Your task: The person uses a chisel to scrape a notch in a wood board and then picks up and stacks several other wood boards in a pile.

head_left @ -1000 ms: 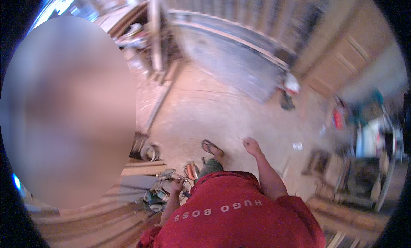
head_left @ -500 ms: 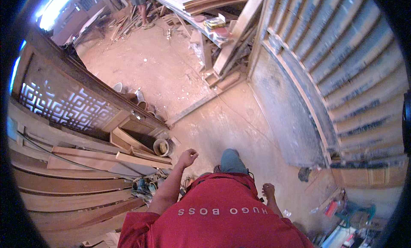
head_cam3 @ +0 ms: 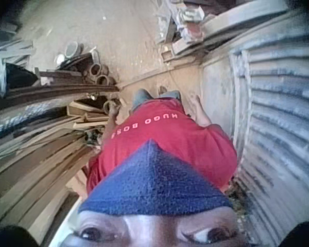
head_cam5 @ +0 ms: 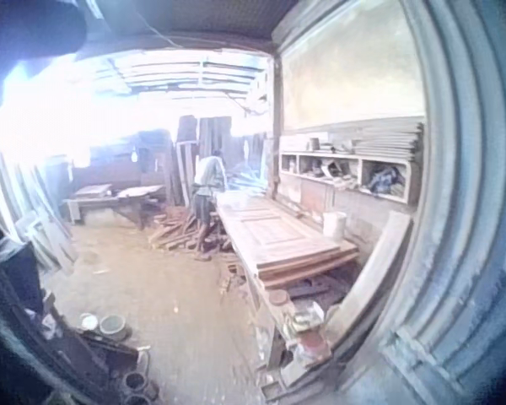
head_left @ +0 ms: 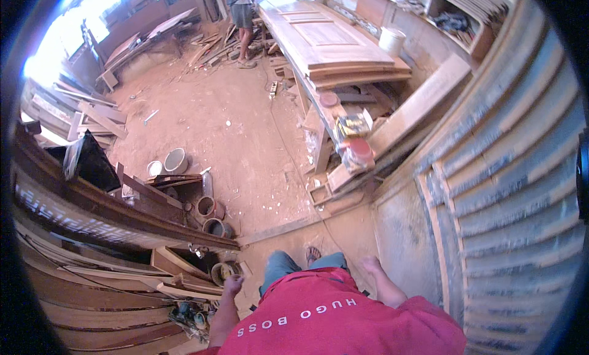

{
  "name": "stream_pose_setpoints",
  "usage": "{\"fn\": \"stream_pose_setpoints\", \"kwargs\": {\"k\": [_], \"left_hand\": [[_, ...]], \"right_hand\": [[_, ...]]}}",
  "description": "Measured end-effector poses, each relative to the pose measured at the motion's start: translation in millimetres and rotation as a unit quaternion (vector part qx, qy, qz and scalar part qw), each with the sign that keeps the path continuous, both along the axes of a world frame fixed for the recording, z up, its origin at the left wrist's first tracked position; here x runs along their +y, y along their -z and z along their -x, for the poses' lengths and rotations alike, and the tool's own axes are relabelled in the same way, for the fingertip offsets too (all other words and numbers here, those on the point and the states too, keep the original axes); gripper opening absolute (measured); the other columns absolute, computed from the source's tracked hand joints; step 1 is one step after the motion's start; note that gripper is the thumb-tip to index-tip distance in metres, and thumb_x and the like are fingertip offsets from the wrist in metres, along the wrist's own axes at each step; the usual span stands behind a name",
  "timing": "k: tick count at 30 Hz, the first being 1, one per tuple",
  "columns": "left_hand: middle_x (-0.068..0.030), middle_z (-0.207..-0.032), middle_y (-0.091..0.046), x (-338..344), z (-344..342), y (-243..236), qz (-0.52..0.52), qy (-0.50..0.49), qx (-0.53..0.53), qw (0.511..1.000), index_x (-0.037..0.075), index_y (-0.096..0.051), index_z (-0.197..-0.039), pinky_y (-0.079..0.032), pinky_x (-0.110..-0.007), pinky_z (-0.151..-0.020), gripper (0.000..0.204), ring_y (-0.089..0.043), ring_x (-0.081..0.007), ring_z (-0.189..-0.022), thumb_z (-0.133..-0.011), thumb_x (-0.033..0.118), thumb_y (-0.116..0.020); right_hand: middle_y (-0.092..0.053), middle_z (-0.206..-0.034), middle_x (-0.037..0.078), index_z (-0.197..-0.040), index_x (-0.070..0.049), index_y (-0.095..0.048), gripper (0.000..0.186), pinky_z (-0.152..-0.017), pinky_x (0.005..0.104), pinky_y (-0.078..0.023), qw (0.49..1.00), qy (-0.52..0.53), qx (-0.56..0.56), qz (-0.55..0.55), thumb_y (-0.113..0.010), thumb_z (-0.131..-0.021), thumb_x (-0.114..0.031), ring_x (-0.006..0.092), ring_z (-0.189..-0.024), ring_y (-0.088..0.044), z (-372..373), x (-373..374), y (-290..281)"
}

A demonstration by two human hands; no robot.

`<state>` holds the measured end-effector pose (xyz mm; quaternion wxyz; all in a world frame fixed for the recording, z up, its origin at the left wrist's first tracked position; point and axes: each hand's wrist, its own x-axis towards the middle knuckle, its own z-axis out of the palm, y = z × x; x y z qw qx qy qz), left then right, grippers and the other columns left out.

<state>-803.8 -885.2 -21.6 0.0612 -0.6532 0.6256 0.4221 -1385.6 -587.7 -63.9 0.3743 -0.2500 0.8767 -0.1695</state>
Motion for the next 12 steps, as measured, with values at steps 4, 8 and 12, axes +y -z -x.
{"fn": "stream_pose_setpoints", "kwargs": {"k": [4,8,12], "left_hand": [[-0.0162,-0.095,-0.077,-61,37,-15,0.126,-0.198,0.118,0.965,0.001,-0.076,-0.106,-0.057,-0.038,-0.081,0.029,-0.074,-0.0253,-0.088,-0.091,0.025,-0.072],[-0.0163,-0.092,-0.076,-131,47,29,0.046,-0.179,0.103,0.977,-0.003,-0.075,-0.105,-0.057,-0.037,-0.08,0.033,-0.073,-0.0218,-0.086,-0.09,0.026,-0.075],[-0.0168,-0.094,-0.077,-217,74,58,-0.037,-0.13,0.047,0.99,-0.002,-0.077,-0.106,-0.057,-0.038,-0.081,0.035,-0.073,-0.0223,-0.088,-0.089,0.028,-0.076]], "right_hand": [[-0.077,-0.099,0.015,-0.116,-0.006,-0.075,0.04,-0.077,0.0361,-0.058,0.981,-0.162,0.002,0.103,-0.07,-0.092,-0.037,0.0232,-0.085,-0.073,67,-214,-47],[-0.077,-0.104,0.015,-0.12,-0.006,-0.073,0.042,-0.083,0.0356,-0.057,0.955,-0.202,-0.079,0.204,-0.071,-0.093,-0.038,0.0236,-0.092,-0.073,53,-424,-92],[-0.075,-0.118,0.017,-0.121,-0.004,-0.072,0.044,-0.098,0.0405,-0.054,0.962,-0.227,-0.059,0.139,-0.071,-0.091,-0.036,0.0312,-0.112,-0.071,18,-567,-130]]}}
